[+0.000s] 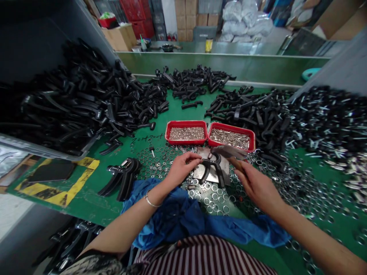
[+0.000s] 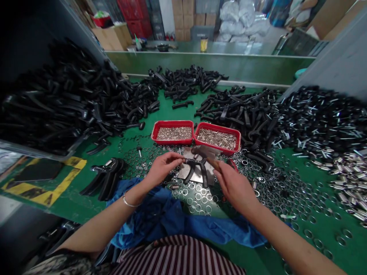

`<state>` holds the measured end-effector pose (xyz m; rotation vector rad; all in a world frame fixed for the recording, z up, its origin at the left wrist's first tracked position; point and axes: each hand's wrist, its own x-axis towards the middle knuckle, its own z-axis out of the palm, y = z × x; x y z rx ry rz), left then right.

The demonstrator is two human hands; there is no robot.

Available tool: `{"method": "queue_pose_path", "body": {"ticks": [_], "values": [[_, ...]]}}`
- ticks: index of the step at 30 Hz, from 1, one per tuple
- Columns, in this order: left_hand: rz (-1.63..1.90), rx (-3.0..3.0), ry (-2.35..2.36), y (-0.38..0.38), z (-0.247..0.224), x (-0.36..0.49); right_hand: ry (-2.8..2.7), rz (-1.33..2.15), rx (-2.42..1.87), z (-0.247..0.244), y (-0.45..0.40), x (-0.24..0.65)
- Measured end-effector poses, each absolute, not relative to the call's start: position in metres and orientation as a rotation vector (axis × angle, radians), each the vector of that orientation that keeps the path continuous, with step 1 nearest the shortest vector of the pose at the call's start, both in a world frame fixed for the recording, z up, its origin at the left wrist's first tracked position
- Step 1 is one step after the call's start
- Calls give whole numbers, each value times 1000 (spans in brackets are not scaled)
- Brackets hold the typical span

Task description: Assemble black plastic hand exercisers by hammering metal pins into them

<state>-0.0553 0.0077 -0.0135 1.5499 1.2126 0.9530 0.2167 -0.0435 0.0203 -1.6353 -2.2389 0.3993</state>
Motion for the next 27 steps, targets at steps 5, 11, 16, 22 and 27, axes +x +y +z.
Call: {"method": "queue_pose_path", "body": {"ticks": [5, 11, 16, 22, 27], "values": [[923, 1528, 1238, 13, -18, -68, -2299, 562, -1676, 17, -29, 213], [869, 1716, 1256, 32, -9, -56, -2305, 578, -1762, 7, -35, 227], [842, 1909, 1191, 65, -21, -24, -2025, 876, -1764, -8, -42, 241], [809, 1921, 1231, 84, -42, -2, -1427, 1163, -1750, -14, -57, 235], [779, 1935, 1244, 88, -45, 0, -1202, 1356, -1668, -29, -59, 236]]}}
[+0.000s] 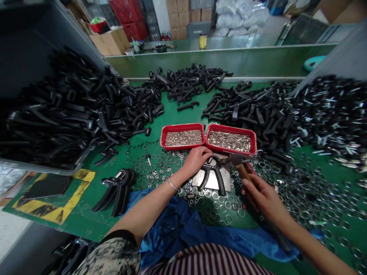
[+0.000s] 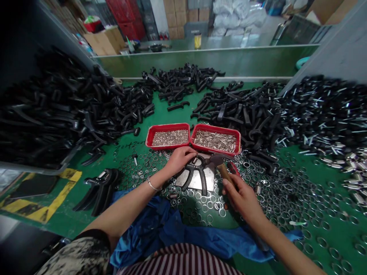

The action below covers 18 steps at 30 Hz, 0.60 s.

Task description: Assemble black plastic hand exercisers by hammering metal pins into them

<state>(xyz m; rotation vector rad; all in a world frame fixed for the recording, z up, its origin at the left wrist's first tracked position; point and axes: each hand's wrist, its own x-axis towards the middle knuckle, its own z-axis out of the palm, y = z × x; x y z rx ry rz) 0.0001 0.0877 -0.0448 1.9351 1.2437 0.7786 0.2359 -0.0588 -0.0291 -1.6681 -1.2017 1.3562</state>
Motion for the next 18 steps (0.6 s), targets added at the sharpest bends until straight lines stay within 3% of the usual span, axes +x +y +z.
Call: {"method": "queue_pose_path", "body": {"ticks": [8, 14, 18], "values": [[712, 2187, 1249, 86, -49, 3, -1196, 1367, -1620, -35, -58, 238], [510, 2866, 1099, 83, -52, 3, -1297, 1304, -1647, -34, -59, 239], [476, 2837, 1120, 82, -49, 0, -1545, 1144, -1743, -19, -48, 242]]}}
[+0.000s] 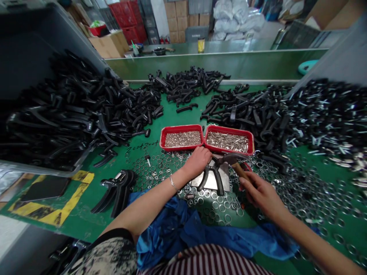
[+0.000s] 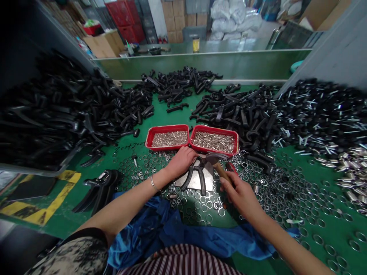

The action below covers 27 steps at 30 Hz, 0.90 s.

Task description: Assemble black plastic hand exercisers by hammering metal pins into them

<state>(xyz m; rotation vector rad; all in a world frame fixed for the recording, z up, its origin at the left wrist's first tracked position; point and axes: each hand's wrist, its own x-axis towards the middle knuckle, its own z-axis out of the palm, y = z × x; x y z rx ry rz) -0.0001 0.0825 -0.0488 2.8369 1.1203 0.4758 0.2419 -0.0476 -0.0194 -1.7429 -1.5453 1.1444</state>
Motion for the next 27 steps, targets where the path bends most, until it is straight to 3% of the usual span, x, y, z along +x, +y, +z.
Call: {"method": "queue_pose_path", "body": {"ticks": [5, 9, 13, 19, 27], "values": [[650, 2629, 1276, 47, -36, -12, -1862, 811, -1707, 21, -30, 238], [545, 2718, 1130, 16, -34, -18, -2054, 487, -1682, 31, -8, 230], [483, 2728, 1124, 12, -39, -17, -2290, 594, -1667, 23, 13, 225], [516, 2698, 1147, 13, -34, -16, -2344, 452, -1695, 23, 11, 220], [333, 2496, 1618, -17, -29, -6, -2313, 572, -1606, -1, -33, 236]]}}
